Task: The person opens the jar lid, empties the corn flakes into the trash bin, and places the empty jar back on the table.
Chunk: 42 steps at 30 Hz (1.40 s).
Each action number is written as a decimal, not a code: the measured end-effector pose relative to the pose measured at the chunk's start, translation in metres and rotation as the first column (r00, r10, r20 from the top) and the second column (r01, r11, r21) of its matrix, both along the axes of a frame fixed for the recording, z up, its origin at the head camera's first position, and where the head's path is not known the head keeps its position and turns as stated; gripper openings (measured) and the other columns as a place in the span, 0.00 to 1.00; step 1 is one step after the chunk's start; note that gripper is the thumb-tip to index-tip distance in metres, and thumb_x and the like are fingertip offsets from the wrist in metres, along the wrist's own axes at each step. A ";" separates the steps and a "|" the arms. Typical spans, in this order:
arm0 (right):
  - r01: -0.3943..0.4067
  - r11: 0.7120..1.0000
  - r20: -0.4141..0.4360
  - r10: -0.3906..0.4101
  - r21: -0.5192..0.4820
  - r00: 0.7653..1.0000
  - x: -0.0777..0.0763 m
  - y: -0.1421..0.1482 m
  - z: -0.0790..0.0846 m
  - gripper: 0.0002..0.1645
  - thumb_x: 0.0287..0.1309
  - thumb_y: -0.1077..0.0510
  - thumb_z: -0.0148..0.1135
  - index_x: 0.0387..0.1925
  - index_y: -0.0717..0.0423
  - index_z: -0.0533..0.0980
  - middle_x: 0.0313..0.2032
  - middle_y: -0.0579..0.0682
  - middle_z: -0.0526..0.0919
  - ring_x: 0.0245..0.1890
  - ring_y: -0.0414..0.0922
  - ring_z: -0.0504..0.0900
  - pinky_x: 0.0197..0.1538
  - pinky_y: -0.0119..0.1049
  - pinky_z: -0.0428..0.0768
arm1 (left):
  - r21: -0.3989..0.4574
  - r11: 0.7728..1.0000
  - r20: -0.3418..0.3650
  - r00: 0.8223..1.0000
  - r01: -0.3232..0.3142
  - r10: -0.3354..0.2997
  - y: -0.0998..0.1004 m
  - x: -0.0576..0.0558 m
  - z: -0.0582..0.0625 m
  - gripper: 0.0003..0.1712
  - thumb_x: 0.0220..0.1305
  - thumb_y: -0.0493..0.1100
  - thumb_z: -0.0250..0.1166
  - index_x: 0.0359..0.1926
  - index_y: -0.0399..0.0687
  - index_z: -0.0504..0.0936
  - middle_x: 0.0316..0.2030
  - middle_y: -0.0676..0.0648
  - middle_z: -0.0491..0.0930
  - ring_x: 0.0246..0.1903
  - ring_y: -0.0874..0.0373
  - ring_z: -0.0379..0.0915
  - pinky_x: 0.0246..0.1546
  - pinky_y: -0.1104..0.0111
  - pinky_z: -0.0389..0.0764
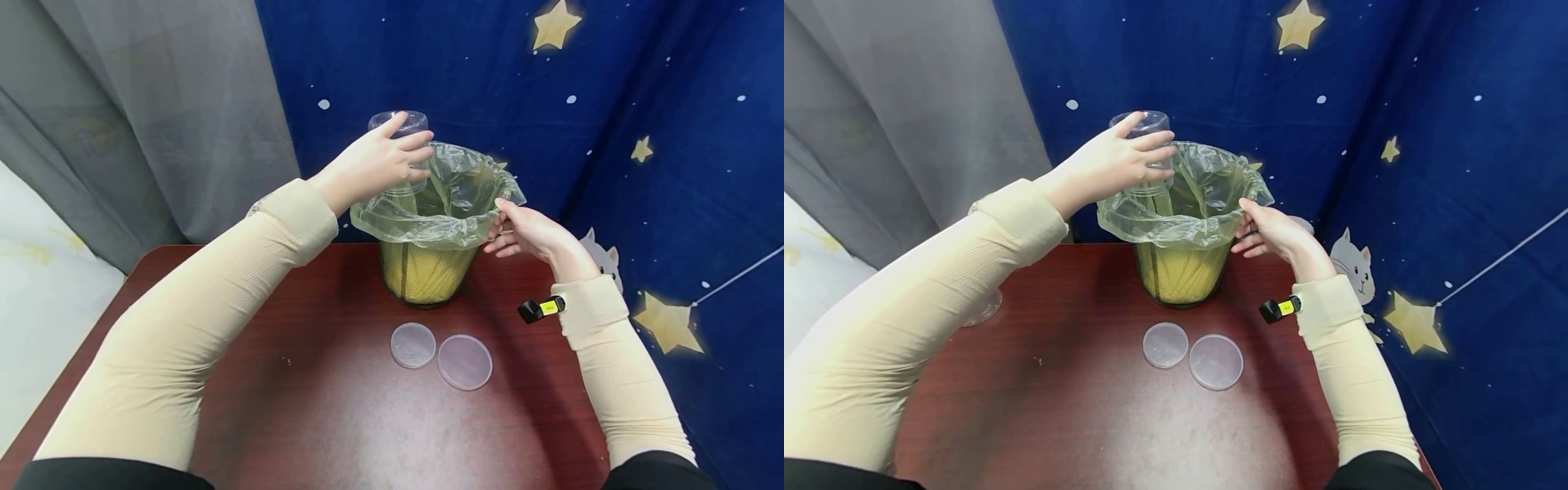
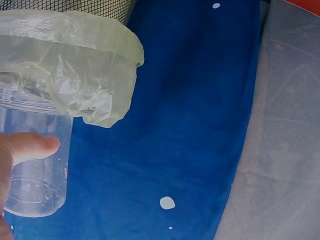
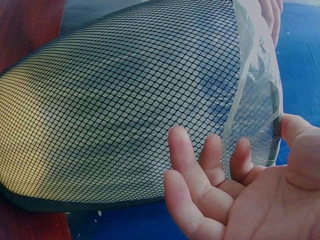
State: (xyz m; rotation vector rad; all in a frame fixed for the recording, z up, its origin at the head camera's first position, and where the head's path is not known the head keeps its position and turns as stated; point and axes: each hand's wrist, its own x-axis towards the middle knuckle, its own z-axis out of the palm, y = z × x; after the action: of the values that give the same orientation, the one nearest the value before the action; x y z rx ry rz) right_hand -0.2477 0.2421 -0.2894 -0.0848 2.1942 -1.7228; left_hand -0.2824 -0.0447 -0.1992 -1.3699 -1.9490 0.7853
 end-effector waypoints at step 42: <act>-0.001 1.000 -0.005 0.001 0.004 1.000 -0.001 -0.001 0.000 0.29 0.63 0.37 0.37 0.32 0.60 0.61 0.30 0.53 0.72 0.32 0.51 0.81 0.37 0.46 0.77 | 0.028 1.000 -0.009 1.000 -0.013 0.013 -0.003 -0.002 0.001 0.30 0.56 0.31 0.58 0.57 0.62 0.72 0.60 0.46 0.64 0.63 0.49 0.49 0.58 0.48 0.47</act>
State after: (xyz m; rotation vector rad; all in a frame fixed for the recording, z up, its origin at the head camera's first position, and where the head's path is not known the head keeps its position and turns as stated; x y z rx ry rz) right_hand -0.2485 0.2416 -0.2890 -0.0896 2.2007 -1.7201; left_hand -0.2849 -0.0478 -0.1985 -1.3359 -1.9562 0.7665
